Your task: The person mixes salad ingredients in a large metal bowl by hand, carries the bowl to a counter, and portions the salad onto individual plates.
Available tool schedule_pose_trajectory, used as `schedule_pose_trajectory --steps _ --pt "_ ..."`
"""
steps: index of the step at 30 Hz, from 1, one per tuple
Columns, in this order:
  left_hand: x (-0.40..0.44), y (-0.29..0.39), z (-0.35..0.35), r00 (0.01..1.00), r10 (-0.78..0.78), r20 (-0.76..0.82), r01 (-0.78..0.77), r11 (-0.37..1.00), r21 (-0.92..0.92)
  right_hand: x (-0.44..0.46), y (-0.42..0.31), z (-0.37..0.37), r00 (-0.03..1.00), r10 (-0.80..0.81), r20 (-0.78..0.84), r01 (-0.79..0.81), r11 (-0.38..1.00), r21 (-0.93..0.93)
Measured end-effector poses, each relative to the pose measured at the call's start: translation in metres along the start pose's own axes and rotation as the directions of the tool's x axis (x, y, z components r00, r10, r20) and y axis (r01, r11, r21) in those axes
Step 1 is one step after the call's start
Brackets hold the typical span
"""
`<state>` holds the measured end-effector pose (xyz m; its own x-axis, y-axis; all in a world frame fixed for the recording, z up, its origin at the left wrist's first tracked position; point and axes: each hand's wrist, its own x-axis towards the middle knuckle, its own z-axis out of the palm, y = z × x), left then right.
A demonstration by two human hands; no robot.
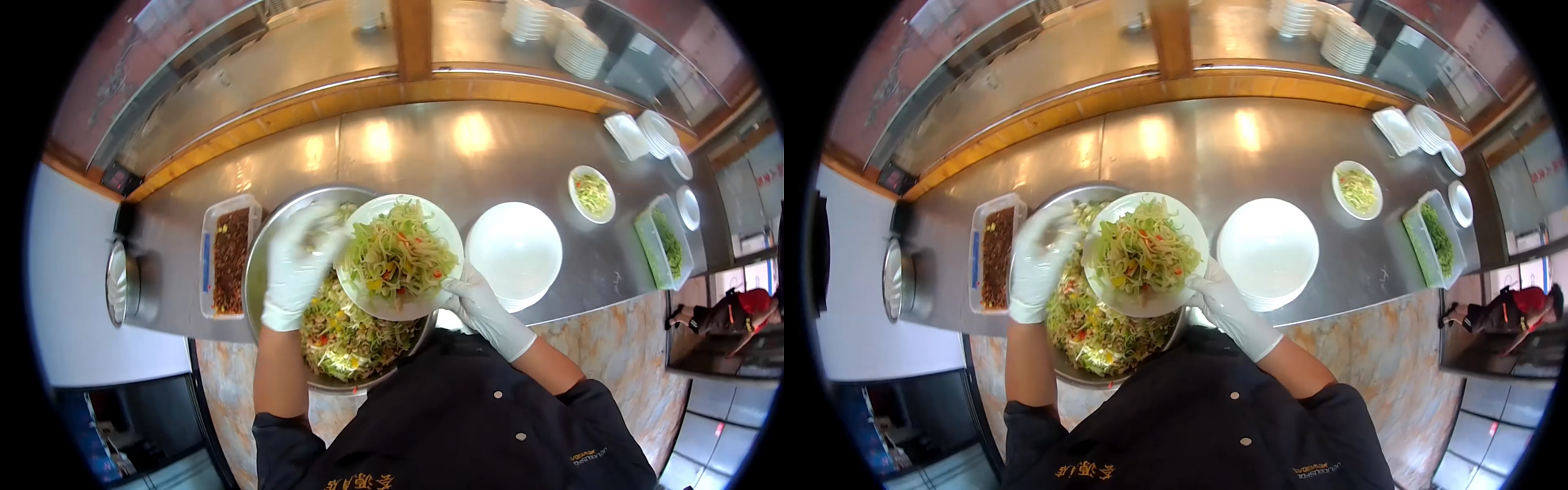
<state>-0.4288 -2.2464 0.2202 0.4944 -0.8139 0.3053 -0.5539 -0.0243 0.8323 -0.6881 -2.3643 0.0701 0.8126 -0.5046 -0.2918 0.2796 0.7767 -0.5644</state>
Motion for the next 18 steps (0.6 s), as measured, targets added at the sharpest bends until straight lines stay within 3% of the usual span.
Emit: schedule_pose_trajectory --steps 1,2,3,5,6,7,8,9,11,13,15,18 --pt "0.004 0.0 -0.005 0.988 -0.131 -0.077 0.112 0.971 -0.212 -0.006 -0.009 -0.004 1.0 -0.016 -0.008 0.016 1.0 0.006" --pt "0.004 -0.025 -0.016 0.985 -0.128 -0.114 0.101 0.97 -0.219 -0.01 -0.017 -0.006 0.999 -0.048 -0.008 0.048 0.998 0.034" --pt "0.005 -0.037 -0.015 0.96 -0.124 -0.251 0.096 0.988 -0.123 -0.016 -0.026 -0.008 0.996 -0.084 -0.011 0.085 0.994 0.062" --pt "-0.001 -0.081 -0.02 0.929 -0.253 -0.269 0.229 0.966 -0.12 -0.029 -0.05 -0.012 0.987 -0.155 -0.044 0.159 0.981 0.107" --pt "-0.005 -0.119 -0.026 0.945 -0.278 -0.17 0.271 0.961 -0.061 -0.035 -0.063 -0.013 0.979 -0.189 -0.075 0.197 0.973 0.124" --pt "-0.007 -0.123 -0.017 0.957 -0.275 -0.097 0.289 0.939 0.186 -0.044 -0.078 -0.02 0.967 -0.228 -0.114 0.243 0.96 0.139" --pt "-0.016 -0.128 -0.009 0.927 -0.375 -0.028 0.374 0.911 0.176 -0.052 -0.091 -0.031 0.945 -0.286 -0.156 0.305 0.945 0.115" --pt "-0.031 -0.159 -0.006 0.9 -0.436 -0.022 0.421 0.855 0.303 -0.058 -0.096 -0.045 0.921 -0.339 -0.19 0.36 0.929 0.087" --pt "-0.068 -0.279 -0.014 0.864 -0.502 -0.039 0.503 0.863 0.046 -0.081 -0.125 -0.076 0.873 -0.404 -0.274 0.432 0.9 0.052" --pt "-0.082 -0.269 -0.006 0.8 -0.59 -0.111 0.595 0.803 0.021 -0.1 -0.142 -0.122 0.833 -0.459 -0.308 0.509 0.854 0.104" --pt "-0.085 -0.253 -0.006 0.713 -0.69 -0.122 0.701 0.704 0.116 -0.131 -0.166 -0.155 0.808 -0.46 -0.369 0.534 0.836 0.127" --pt "-0.095 -0.235 -0.001 0.688 -0.695 -0.211 0.721 0.687 0.086 -0.164 -0.175 -0.245 0.714 -0.439 -0.545 0.551 0.833 0.051"
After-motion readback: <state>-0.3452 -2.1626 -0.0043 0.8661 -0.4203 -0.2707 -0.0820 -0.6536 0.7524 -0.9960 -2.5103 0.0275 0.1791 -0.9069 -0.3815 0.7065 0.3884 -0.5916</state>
